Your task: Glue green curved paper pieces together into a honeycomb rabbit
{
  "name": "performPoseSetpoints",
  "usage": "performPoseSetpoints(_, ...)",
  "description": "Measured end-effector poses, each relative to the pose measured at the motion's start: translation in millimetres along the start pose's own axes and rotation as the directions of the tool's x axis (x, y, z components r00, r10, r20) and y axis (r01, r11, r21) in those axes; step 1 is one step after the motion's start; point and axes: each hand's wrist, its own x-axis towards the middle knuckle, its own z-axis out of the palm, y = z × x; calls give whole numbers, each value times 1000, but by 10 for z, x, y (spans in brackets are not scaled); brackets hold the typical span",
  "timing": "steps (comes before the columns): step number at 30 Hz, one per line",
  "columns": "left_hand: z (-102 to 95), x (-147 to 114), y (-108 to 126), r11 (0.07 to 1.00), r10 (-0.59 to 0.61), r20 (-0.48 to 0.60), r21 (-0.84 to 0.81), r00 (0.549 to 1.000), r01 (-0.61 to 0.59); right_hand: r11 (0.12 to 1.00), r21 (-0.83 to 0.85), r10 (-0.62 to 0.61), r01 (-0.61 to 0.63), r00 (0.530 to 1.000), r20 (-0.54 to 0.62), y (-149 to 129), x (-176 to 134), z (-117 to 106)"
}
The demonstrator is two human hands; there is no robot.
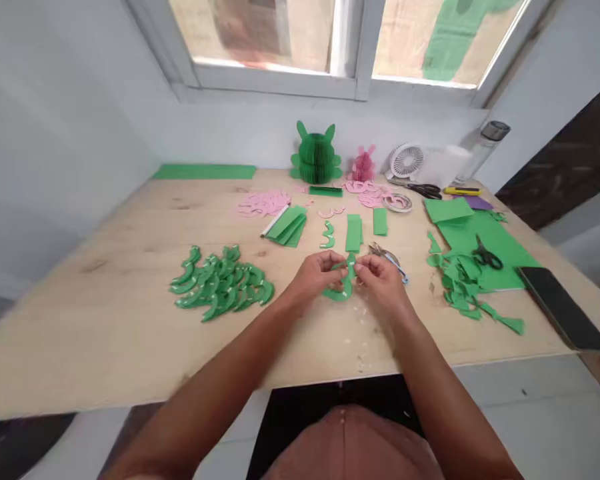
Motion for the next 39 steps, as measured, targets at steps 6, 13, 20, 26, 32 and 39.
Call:
performPoseSetpoints(6,38,-24,-34,782,508,-112,476,854,-403,1000,-6,28,-28,999,-37,-8,4,14)
performPoseSetpoints(13,-18,-22,-6,169,797,213,819,565,-548,999,-51,-13,11,1000,-24,-9,2,6)
performPoseSetpoints(20,-39,1,-26,141,798,208,848,566,-511,991,-103,-79,80,997,15,74,12,-4)
performPoseSetpoints(26,-34,-3,-13,98,809,216,867,546,-489,948,-271,-170,165,986,5,80,1,-1)
performPoseSetpoints(32,-17,-9,-26,102,818,204,868,537,-486,893,-402,-221,201,975,-4,33,-34,20)
performPoseSetpoints(39,4,-13,-31,124,820,194,859,539,-497,878,-425,-248,221,969,-10,15,-65,36)
